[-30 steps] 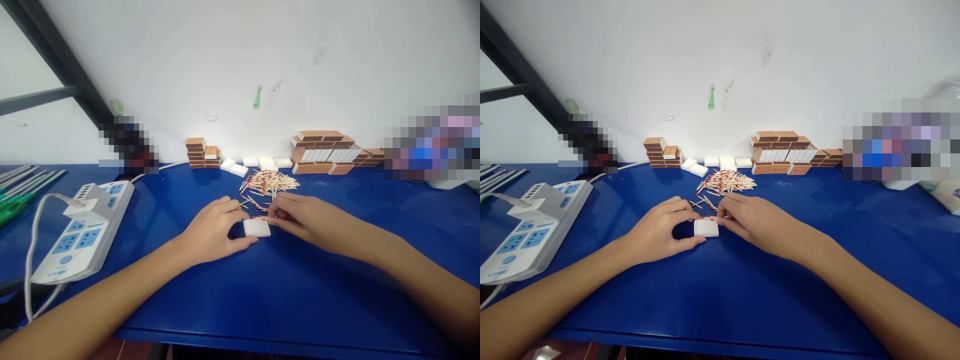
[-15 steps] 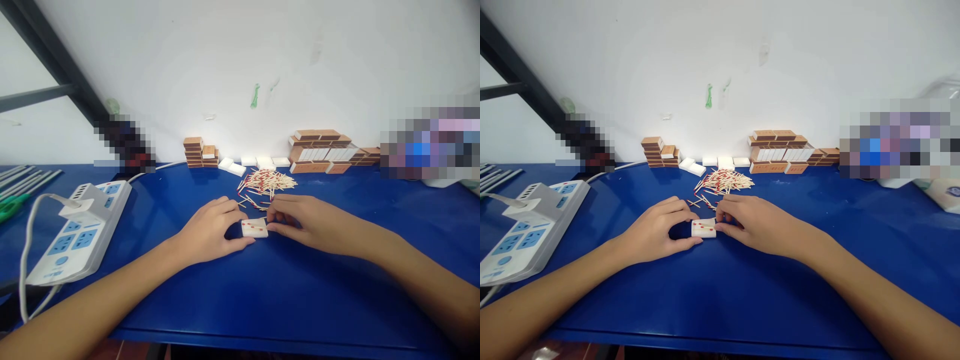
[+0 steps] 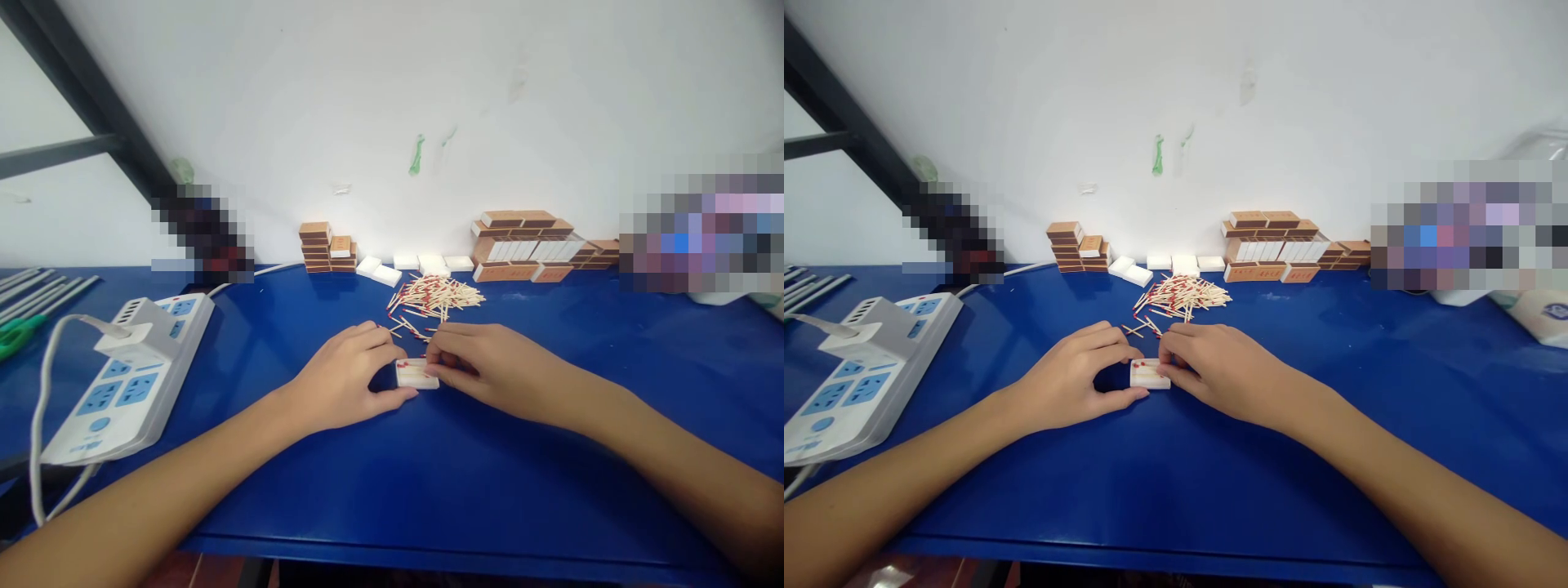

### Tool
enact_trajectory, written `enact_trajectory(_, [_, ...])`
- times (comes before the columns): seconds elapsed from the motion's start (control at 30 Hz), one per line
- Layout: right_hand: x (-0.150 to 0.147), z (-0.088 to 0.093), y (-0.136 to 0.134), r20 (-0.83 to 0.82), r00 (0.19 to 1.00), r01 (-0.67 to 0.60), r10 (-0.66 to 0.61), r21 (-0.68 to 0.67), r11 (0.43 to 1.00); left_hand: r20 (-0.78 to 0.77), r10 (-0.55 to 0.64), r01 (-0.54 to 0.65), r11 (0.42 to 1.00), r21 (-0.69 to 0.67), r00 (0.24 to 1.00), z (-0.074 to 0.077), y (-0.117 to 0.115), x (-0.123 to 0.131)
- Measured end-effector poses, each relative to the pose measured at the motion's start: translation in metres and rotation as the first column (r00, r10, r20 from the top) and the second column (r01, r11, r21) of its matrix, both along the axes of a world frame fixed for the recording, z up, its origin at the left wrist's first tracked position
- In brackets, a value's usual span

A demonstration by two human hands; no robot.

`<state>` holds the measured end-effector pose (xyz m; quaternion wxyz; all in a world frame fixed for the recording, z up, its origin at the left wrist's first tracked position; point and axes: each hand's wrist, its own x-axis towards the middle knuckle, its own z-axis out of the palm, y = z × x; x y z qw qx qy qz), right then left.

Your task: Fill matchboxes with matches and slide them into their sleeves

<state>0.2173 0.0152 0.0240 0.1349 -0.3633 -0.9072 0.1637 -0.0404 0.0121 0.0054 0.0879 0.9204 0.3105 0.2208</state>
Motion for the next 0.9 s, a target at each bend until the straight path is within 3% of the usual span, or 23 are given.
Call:
enact_trajectory(0.13, [-0.006,-0.003,-0.002,-0.028,1.000,-0.003,0.004,0.034,0.999,0.003,0.009,-0.009,1.000,0.010,1.000,-0.001,0.000,0.001])
enact_trajectory(0.37, [-0.017,-0.005,-0.004,-0.103,0.994,-0.041,0.037,-0.043,0.998,-0.007,-0.020,0.020,0.999,0.049,1.000,0.000,-0.001,0.004])
enact_trajectory(0.9, [-0.021,0.002,-0.002,0.022,0.995,-0.100,0.101,-0.038,0.994,-0.051,-0.035,0.038,0.998,0.059,0.998,0.004,-0.004,0.011])
